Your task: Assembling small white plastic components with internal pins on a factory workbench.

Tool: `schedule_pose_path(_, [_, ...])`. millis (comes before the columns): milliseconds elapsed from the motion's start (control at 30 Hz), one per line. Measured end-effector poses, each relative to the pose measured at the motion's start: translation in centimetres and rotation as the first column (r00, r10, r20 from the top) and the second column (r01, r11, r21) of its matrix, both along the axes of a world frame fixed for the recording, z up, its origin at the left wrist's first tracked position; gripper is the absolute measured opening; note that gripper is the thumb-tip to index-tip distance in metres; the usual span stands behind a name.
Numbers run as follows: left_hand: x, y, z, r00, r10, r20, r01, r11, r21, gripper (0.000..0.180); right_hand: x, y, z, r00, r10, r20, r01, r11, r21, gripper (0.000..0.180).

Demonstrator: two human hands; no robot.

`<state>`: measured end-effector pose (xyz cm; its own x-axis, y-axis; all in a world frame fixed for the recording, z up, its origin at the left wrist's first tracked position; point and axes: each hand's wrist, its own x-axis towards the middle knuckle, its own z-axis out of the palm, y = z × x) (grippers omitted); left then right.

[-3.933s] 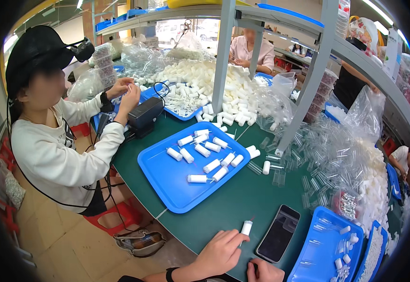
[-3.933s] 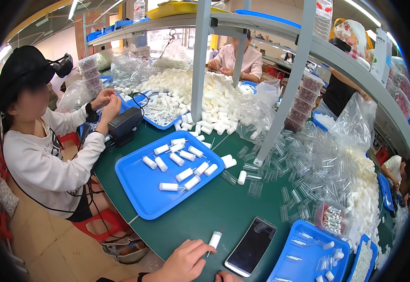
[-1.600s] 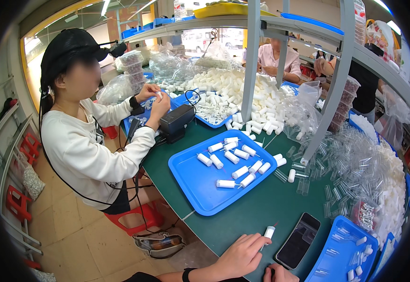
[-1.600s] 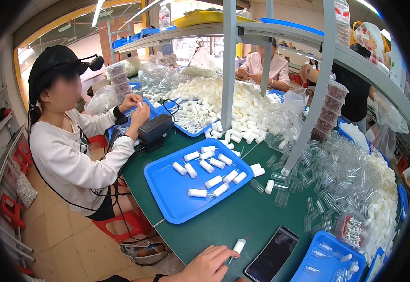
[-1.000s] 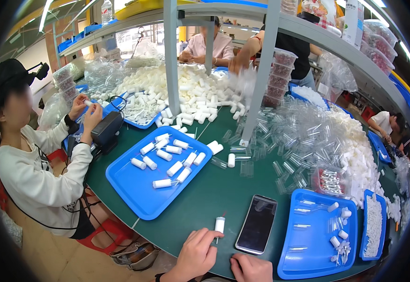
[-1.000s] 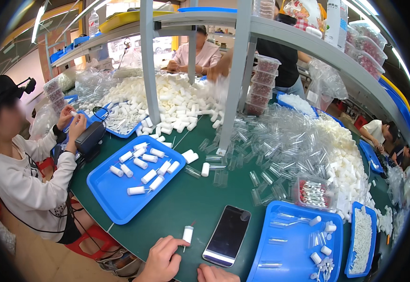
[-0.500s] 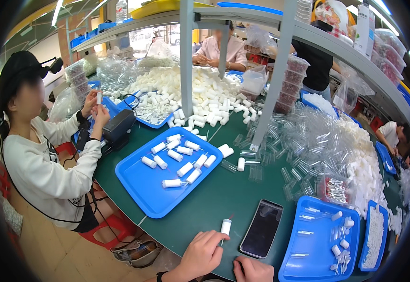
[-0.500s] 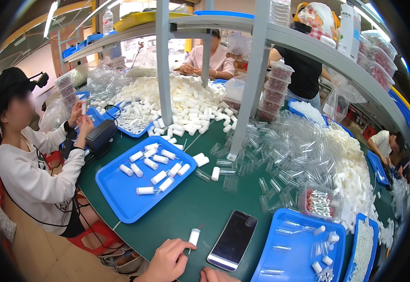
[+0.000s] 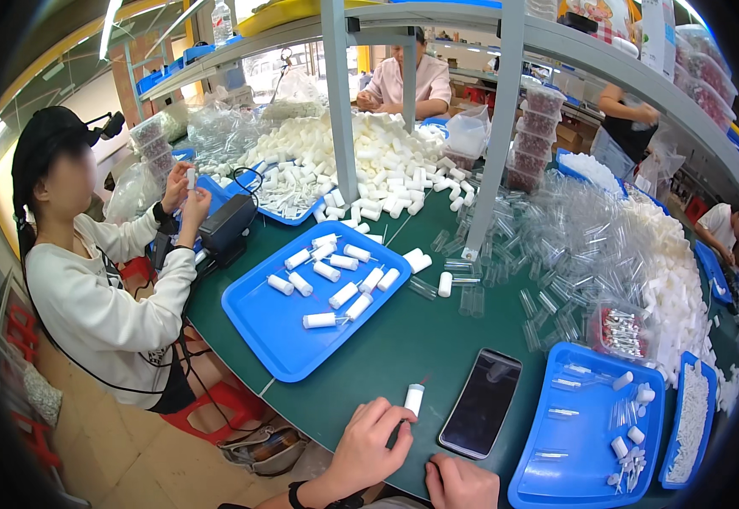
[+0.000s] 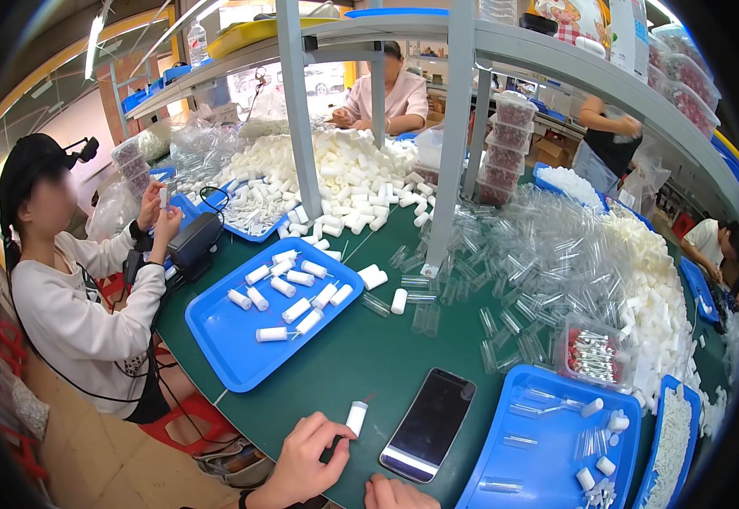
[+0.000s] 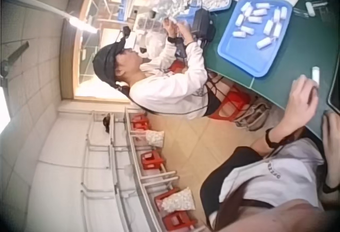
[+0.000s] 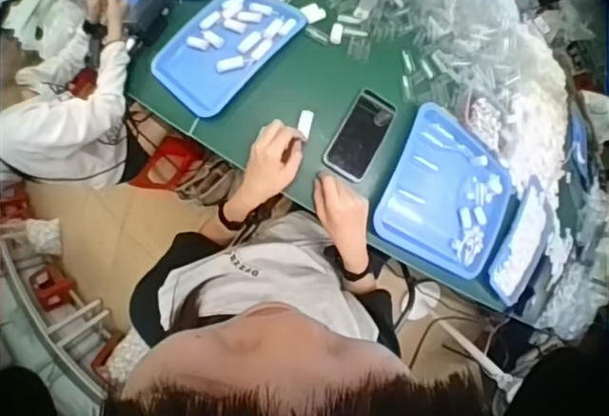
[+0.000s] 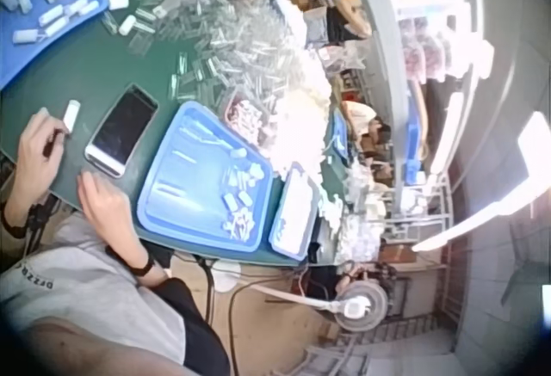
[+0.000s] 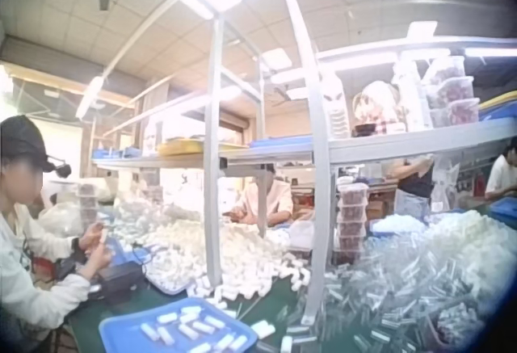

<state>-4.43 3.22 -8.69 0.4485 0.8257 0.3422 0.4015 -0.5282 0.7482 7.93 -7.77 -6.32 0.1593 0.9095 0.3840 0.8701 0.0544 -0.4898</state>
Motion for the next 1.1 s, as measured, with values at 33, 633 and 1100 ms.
schedule_pose_path(33, [0.0, 0.0, 0.1, 1.000, 0.017, 0.002, -0.017, 1.000, 0.006, 0.013, 0.0, 0.0, 0.1, 1.000, 0.005, -0.010, -0.005, 1.000, 0.014, 0.008])
schedule_pose_path(633, [0.6, -0.5, -0.1, 0.996, 0.061, 0.063, -0.064, 0.996, 0.059, 0.018, 0.4, -1.5, -0.5, 0.990, 0.112, 0.089, -0.111, 0.994, -0.012, 0.010])
schedule_pose_path(1100, [0.0, 2.3, 1.1, 0.997, -0.029, 0.076, 0.033, 0.998, -0.059, 0.036, 1.3, -0.8, -1.6, 0.990, 0.086, 0.112, -0.090, 0.995, 0.035, 0.017])
